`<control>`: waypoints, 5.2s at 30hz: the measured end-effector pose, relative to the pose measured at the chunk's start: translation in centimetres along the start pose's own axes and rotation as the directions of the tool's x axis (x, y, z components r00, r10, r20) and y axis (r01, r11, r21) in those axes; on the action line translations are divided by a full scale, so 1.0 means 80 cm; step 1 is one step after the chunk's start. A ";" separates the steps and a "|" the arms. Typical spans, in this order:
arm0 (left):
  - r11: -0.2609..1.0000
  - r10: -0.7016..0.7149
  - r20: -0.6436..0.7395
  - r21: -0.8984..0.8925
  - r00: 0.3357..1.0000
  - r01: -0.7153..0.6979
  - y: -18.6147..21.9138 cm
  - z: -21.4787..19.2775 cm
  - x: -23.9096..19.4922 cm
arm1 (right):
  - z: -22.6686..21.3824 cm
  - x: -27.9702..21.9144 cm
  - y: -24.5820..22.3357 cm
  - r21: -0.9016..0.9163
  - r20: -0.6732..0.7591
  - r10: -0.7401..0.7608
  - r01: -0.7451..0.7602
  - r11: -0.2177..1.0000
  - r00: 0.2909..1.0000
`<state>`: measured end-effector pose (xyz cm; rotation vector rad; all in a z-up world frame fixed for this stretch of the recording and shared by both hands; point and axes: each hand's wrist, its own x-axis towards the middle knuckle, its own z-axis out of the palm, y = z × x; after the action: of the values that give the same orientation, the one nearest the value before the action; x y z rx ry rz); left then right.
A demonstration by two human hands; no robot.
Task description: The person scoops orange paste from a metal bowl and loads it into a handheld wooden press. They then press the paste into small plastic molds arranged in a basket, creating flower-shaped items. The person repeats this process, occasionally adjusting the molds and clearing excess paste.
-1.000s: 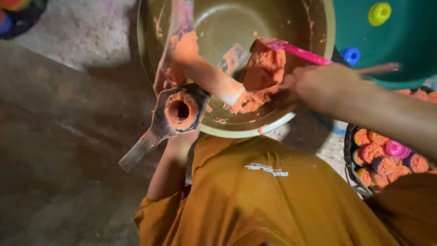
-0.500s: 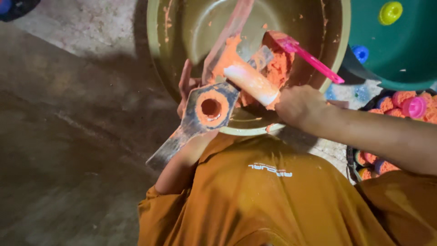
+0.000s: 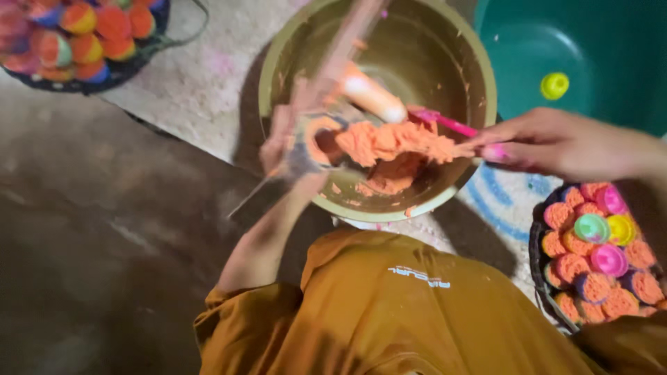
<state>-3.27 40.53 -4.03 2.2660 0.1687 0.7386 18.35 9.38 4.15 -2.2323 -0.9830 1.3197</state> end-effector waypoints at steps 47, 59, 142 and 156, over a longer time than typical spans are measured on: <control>0.911 0.072 -0.099 0.411 0.992 -0.025 -0.043 0.040 0.056 | 0.206 0.086 -0.067 -0.215 -0.732 -0.494 0.529 0.821 0.469; 0.667 0.045 0.030 0.743 0.999 -0.052 -0.026 0.063 0.085 | 0.170 0.114 -0.038 -0.170 -0.770 -0.452 0.539 0.825 0.450; 0.739 0.190 0.135 0.633 0.972 -0.232 -0.064 0.004 0.097 | 0.090 0.076 -0.050 -0.324 -0.568 -0.654 0.595 0.736 0.499; 0.758 -0.199 0.172 -0.597 0.965 0.263 -0.091 0.073 -0.001 | 0.113 0.052 0.013 -0.571 -0.474 -0.350 0.021 0.821 0.808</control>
<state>0.58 42.20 -12.35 1.6065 0.1325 0.4553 12.22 11.35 -3.47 -2.5857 -1.4110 0.2277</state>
